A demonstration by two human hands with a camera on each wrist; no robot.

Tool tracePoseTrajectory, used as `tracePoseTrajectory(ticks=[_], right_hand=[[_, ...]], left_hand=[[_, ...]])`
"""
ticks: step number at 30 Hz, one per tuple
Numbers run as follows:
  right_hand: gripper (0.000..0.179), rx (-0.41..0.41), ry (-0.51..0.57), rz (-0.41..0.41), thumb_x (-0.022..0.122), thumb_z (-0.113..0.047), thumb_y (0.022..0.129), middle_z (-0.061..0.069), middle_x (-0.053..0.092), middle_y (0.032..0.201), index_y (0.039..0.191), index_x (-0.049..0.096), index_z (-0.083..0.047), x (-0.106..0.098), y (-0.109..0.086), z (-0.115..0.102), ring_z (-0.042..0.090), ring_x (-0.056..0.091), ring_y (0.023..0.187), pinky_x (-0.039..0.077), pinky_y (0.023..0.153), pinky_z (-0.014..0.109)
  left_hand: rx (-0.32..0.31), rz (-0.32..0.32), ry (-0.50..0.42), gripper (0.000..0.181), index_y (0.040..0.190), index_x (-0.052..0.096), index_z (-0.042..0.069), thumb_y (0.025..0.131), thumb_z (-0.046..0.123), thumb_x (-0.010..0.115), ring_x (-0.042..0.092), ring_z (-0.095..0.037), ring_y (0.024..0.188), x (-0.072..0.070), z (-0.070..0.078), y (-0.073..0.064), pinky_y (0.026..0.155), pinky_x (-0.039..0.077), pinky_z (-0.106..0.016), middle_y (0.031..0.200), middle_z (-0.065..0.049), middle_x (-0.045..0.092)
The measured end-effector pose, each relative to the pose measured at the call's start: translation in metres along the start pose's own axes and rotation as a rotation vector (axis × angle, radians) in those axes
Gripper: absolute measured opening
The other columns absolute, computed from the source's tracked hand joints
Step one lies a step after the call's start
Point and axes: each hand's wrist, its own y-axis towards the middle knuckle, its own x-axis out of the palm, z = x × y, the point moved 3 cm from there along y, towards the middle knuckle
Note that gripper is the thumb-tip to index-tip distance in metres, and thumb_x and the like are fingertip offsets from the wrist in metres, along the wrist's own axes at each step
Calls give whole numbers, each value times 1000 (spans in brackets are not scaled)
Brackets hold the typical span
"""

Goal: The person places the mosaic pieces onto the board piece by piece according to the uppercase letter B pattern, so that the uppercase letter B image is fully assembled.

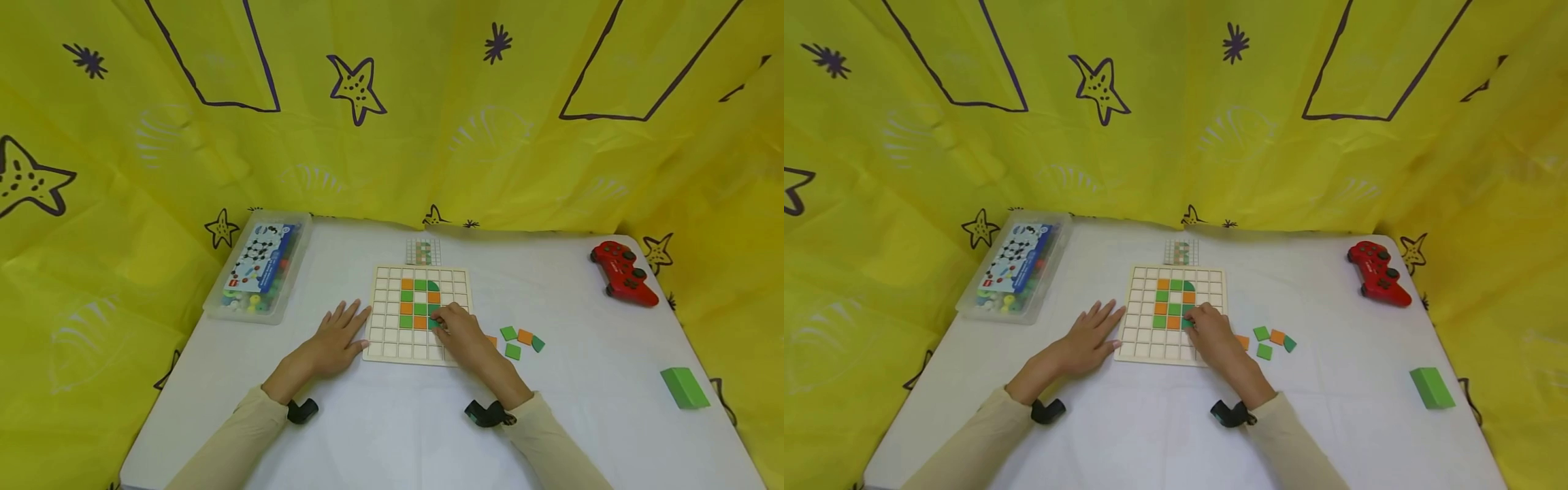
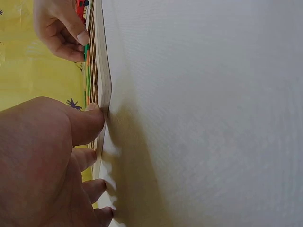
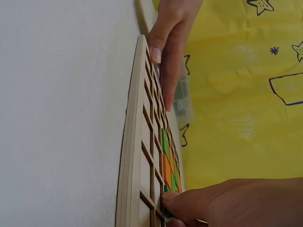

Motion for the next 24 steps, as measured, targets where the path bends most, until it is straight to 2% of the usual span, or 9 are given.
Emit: tracePoseTrajectory(ticks=[5, 11, 16, 21, 24], right_hand=[[26, -7, -18, 5, 72, -9, 100, 8, 65, 111, 125, 68, -2, 0, 2, -2, 28, 65, 109, 46, 99, 51], [16, -10, -6, 3, 73, -10, 100, 4, 64, 109, 116, 73, -5, -2, 0, -2, 22, 61, 101, 47, 93, 44], [20, -2, -27, 28, 74, -16, 101, 4, 63, 110, 119, 75, -8, -13, -7, 5, 20, 57, 95, 46, 86, 40], [30, 76, -59, 50, 73, -19, 101, 17, 63, 120, 125, 69, -2, -42, -21, 26, 34, 59, 107, 46, 93, 53], [36, 149, -92, 24, 73, -18, 100, 26, 58, 129, 129, 64, 1, -64, -34, 43, 45, 55, 119, 42, 99, 62]], left_hand=[[2, 2, -2, 69, 171, 17, 14, 113, 39, 46, 0, -44, 163, 0, -1, 0, 128, 7, -66, 177, -15, 8], [0, -3, 8, 69, 171, 17, 14, 113, 39, 46, -1, -44, 163, 1, -1, 0, 128, 7, -66, 177, -15, 8], [-4, 5, 3, 69, 171, 18, 14, 113, 38, 48, 0, -44, 163, -1, 0, -1, 128, 7, -66, 177, -15, 9], [-6, 0, 13, 69, 171, 17, 14, 113, 39, 46, 0, -44, 163, 0, -1, 0, 128, 7, -66, 178, -15, 8], [-8, -5, 15, 69, 171, 17, 14, 113, 39, 46, -1, -44, 163, 0, -1, 0, 129, 6, -65, 178, -15, 7]])
